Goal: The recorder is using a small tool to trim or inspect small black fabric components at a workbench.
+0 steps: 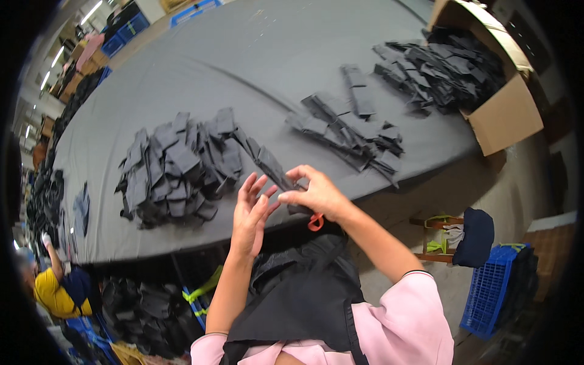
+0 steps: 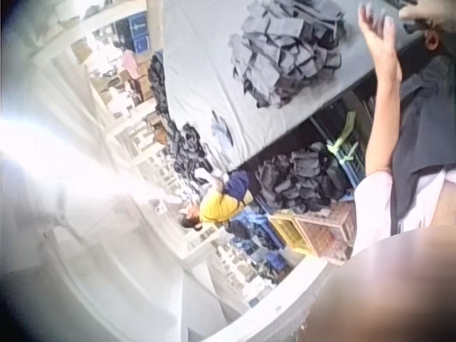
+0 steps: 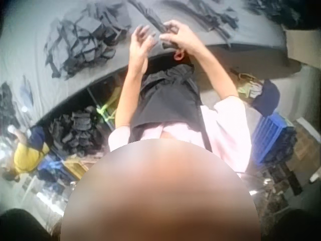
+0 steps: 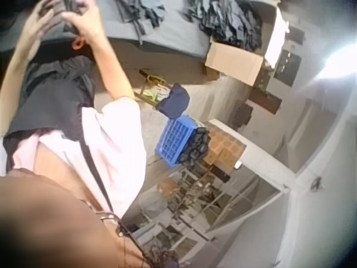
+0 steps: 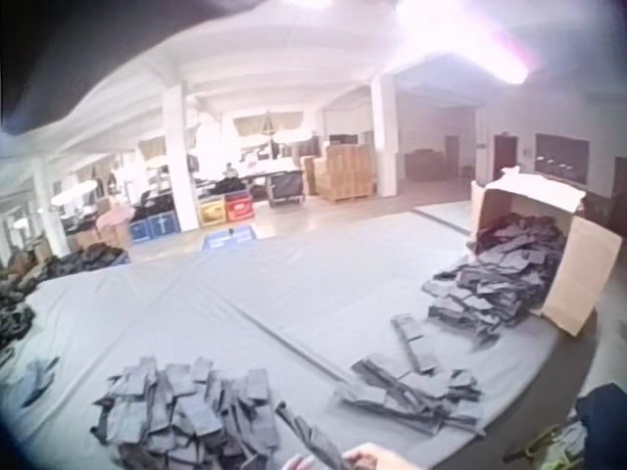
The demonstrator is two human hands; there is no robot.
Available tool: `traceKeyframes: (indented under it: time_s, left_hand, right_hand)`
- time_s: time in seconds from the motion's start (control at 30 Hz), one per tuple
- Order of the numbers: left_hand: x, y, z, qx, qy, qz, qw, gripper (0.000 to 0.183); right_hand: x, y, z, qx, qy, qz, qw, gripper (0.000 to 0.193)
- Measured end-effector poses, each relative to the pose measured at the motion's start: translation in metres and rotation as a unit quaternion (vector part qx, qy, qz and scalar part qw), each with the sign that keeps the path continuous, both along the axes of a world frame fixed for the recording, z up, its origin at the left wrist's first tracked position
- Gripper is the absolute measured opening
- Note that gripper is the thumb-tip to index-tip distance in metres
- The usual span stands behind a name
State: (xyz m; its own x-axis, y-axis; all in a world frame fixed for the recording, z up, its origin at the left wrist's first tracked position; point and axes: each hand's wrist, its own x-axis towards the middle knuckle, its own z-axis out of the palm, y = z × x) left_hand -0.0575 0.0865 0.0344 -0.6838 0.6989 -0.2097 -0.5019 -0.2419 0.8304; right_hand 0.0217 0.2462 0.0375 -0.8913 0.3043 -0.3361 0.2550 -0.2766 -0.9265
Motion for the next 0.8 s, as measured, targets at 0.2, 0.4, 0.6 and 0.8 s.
traceKeyframes:
  time_s: [0.2, 0.4, 0.6, 0.8]
  left_hand:
    - [0.002, -0.018, -0.017, -0.014, -0.036, 0.042, 0.998, 0.055]
    - [0.009, -0.028, -0.019, -0.061, 0.008, 0.08, 0.995, 0.046]
    - [0.009, -0.034, -0.035, -0.042, 0.044, 0.081, 0.995, 0.044]
    - [0.015, -0.035, -0.031, -0.031, -0.026, 0.123, 0.992, 0.047]
  right_hand:
    - [0.003, -0.066, -0.034, -0.125, 0.046, -0.036, 0.99, 0.046]
    - [0.002, -0.084, -0.034, -0.07, 0.033, -0.065, 0.995, 0.043]
    - [0.007, -0.095, -0.024, -0.075, 0.032, -0.088, 0.993, 0.034]
    - [0.011, -0.091, -0.032, -0.034, 0.058, -0.105, 0.992, 0.018]
